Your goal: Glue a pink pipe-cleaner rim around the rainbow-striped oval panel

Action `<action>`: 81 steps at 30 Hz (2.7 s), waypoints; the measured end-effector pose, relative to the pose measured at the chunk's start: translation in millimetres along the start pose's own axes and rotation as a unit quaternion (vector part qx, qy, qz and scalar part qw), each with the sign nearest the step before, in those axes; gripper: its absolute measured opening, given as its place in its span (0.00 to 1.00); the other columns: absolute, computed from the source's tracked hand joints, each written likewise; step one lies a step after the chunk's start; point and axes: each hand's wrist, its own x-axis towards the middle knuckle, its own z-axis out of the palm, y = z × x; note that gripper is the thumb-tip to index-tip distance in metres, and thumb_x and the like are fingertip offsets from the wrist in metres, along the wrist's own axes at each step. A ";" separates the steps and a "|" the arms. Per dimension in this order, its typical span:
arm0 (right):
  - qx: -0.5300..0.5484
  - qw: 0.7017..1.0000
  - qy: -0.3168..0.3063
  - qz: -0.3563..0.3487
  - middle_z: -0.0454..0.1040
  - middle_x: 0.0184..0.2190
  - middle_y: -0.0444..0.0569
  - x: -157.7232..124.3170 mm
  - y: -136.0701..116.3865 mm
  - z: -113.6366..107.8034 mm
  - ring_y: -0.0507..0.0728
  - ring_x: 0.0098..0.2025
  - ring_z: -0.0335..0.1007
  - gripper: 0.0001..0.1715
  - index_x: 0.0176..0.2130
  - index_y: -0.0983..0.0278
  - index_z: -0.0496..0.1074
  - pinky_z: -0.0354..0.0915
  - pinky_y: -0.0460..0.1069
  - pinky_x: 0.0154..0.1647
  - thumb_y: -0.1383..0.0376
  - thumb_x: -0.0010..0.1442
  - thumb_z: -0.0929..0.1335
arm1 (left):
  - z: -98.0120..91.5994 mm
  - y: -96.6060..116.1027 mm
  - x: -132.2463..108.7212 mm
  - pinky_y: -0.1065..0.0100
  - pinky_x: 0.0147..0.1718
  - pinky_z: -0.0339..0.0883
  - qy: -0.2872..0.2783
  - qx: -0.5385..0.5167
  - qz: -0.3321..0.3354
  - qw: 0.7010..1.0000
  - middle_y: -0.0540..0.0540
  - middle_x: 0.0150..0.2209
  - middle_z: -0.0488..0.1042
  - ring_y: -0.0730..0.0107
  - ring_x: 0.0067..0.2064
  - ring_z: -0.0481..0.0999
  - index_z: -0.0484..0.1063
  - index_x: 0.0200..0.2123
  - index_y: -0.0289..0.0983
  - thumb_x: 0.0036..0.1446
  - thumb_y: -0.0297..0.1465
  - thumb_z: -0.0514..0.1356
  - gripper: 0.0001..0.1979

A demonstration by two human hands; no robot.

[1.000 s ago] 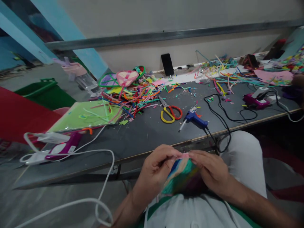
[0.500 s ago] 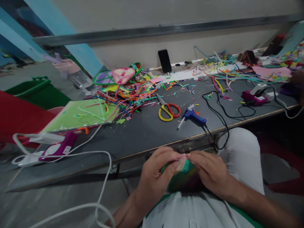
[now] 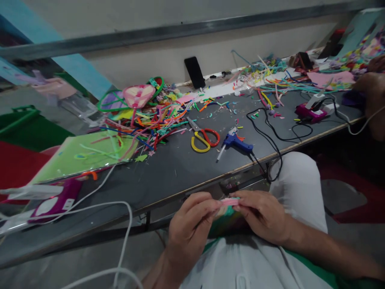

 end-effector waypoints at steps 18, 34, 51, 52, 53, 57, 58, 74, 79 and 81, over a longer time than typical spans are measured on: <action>-0.010 0.999 0.002 -0.036 0.81 0.37 0.49 -4.1 5.4 4.2 0.54 0.38 0.79 0.13 0.46 0.62 0.69 0.74 0.47 0.38 0.71 0.61 0.64 | 5.3 1.1 0.2 0.72 0.43 0.70 0.027 0.010 -0.001 1.000 0.46 0.40 0.73 0.70 0.43 0.74 0.72 0.42 0.39 0.55 0.16 0.58 0.16; -0.035 0.996 -0.027 -0.071 0.80 0.36 0.48 0.6 5.4 0.6 0.52 0.34 0.77 0.18 0.47 0.61 0.71 0.72 0.46 0.34 0.74 0.60 0.60 | 6.2 0.3 -0.2 0.72 0.40 0.70 0.016 -0.002 0.007 1.000 0.44 0.40 0.72 0.70 0.42 0.74 0.72 0.42 0.37 0.55 0.15 0.57 0.15; -0.006 1.000 -0.013 0.017 0.81 0.37 0.51 -0.4 3.9 1.5 0.55 0.38 0.79 0.14 0.47 0.65 0.68 0.74 0.49 0.41 0.67 0.60 0.66 | 0.1 -5.2 -5.7 0.71 0.40 0.70 0.024 0.029 0.018 0.999 0.44 0.41 0.71 0.70 0.42 0.74 0.72 0.43 0.38 0.55 0.14 0.55 0.17; -0.007 1.000 -0.008 0.017 0.81 0.38 0.51 -2.0 4.6 1.7 0.56 0.39 0.79 0.14 0.47 0.65 0.68 0.74 0.49 0.41 0.67 0.60 0.66 | -1.2 -4.8 -5.7 0.72 0.39 0.70 0.028 0.032 0.020 0.999 0.45 0.41 0.71 0.70 0.42 0.74 0.72 0.43 0.38 0.55 0.14 0.56 0.17; -0.007 1.000 -0.007 0.013 0.81 0.39 0.52 -3.3 5.2 1.8 0.56 0.40 0.79 0.14 0.47 0.65 0.68 0.74 0.49 0.41 0.68 0.60 0.66 | -2.3 -4.2 -5.5 0.72 0.39 0.70 0.031 0.035 0.027 0.999 0.45 0.40 0.71 0.70 0.41 0.74 0.72 0.42 0.37 0.55 0.14 0.56 0.17; 0.011 1.000 -0.006 -0.019 0.81 0.38 0.51 -4.2 6.1 0.2 0.54 0.39 0.79 0.09 0.43 0.64 0.69 0.73 0.47 0.38 0.70 0.60 0.66 | -3.4 -2.5 -5.3 0.72 0.38 0.71 0.049 0.029 0.070 0.996 0.44 0.40 0.71 0.71 0.41 0.74 0.72 0.41 0.35 0.53 0.11 0.56 0.17; 0.015 1.000 -0.001 -0.027 0.81 0.37 0.50 -3.5 6.0 -0.6 0.54 0.38 0.79 0.09 0.42 0.64 0.69 0.73 0.47 0.37 0.70 0.60 0.65 | -3.2 -2.4 -5.7 0.72 0.38 0.71 0.051 0.025 0.076 0.996 0.44 0.41 0.71 0.71 0.41 0.74 0.72 0.41 0.34 0.53 0.11 0.56 0.17; -0.010 0.999 0.008 -0.049 0.81 0.38 0.51 -6.5 9.9 4.5 0.53 0.39 0.78 0.11 0.44 0.65 0.71 0.74 0.47 0.39 0.73 0.60 0.65 | 3.0 -7.7 -7.3 0.72 0.41 0.69 0.051 0.022 0.021 0.998 0.45 0.40 0.71 0.71 0.42 0.73 0.72 0.41 0.35 0.55 0.13 0.56 0.15; -0.011 0.998 -0.006 -0.062 0.80 0.41 0.53 -3.7 8.0 2.5 0.53 0.40 0.78 0.14 0.46 0.65 0.71 0.73 0.47 0.39 0.73 0.59 0.65 | 4.2 -7.1 -6.9 0.72 0.40 0.70 0.052 0.017 0.011 0.998 0.45 0.39 0.72 0.71 0.42 0.73 0.72 0.40 0.36 0.55 0.14 0.57 0.14; -0.008 0.998 -0.011 -0.067 0.80 0.42 0.53 -4.7 9.3 3.2 0.53 0.40 0.77 0.16 0.47 0.65 0.71 0.73 0.47 0.39 0.75 0.59 0.65 | 4.9 -7.2 -6.6 0.72 0.41 0.70 0.052 0.014 0.012 0.998 0.45 0.39 0.72 0.70 0.42 0.74 0.72 0.40 0.36 0.55 0.14 0.56 0.14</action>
